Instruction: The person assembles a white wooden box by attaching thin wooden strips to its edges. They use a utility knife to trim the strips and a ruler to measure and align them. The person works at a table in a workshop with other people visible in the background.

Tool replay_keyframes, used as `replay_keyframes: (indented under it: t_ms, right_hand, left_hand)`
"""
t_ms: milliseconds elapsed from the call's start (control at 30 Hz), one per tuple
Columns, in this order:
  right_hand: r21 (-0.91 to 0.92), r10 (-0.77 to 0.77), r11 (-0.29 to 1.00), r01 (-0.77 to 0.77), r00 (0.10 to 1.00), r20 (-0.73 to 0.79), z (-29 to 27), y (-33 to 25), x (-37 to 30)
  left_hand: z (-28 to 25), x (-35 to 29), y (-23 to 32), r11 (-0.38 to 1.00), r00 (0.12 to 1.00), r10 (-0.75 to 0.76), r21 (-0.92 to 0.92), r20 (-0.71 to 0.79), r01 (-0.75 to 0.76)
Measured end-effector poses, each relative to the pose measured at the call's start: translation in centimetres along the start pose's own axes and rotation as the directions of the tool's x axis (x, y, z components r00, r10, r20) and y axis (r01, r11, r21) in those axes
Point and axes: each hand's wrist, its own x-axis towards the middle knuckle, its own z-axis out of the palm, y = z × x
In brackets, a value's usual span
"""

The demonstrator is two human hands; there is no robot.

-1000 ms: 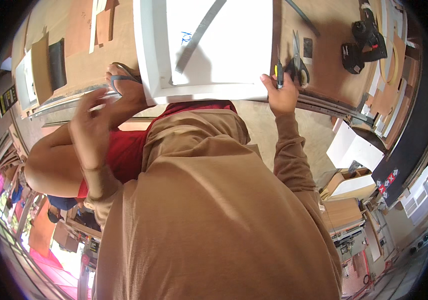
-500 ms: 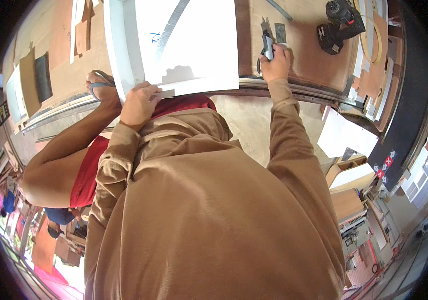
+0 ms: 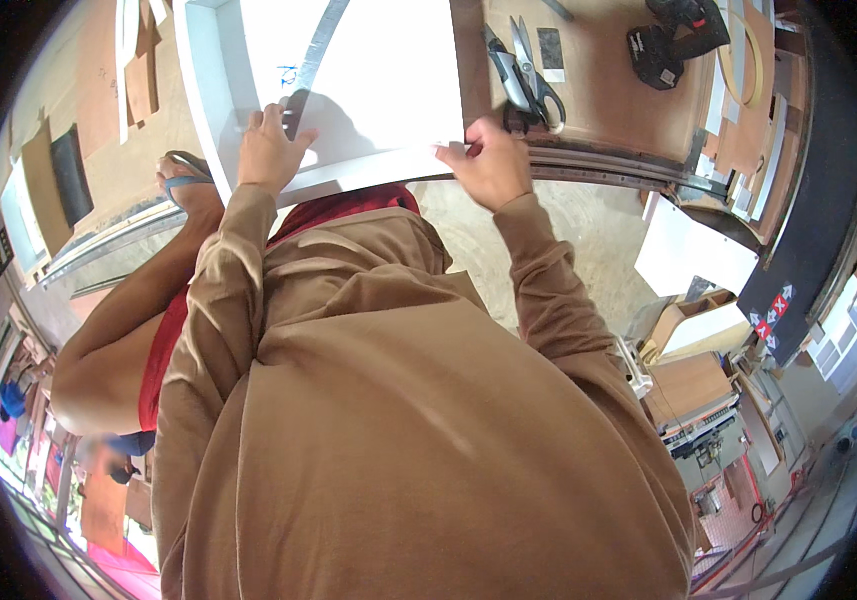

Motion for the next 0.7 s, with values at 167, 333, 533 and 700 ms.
replay_keyframes:
  t_ms: [167, 333, 533, 700]
  right_hand:
    - [0.423, 0.157, 0.872, -0.247, 0.959, 0.237, -0.1, 1.0, -0.5]
    - [0.366, 0.024, 0.916, -0.163, 0.935, 0.355, -1.8, 2.2, 0.9]
    - [0.403, 0.02, 0.901, -0.163, 0.942, 0.336, -2.8, 2.4, 0.9]
    - [0.304, -0.018, 0.953, -0.001, 0.998, 0.061, -3.2, 0.0, 2.1]
  left_hand:
    - [1.9, 1.3, -0.5, 0.996, 0.996, -0.067, 0.061, 0.052, 0.064]
    - [2.5, 2.7, -1.6, 0.986, 0.976, -0.158, -0.02, 0.148, 0.163]
    - [1.7, 2.2, -0.4, 0.993, 0.996, -0.085, -0.078, -0.011, 0.084]
    - [1.9, 3.0, -0.6, 0.998, 0.996, 0.028, 0.064, -0.085, -0.022]
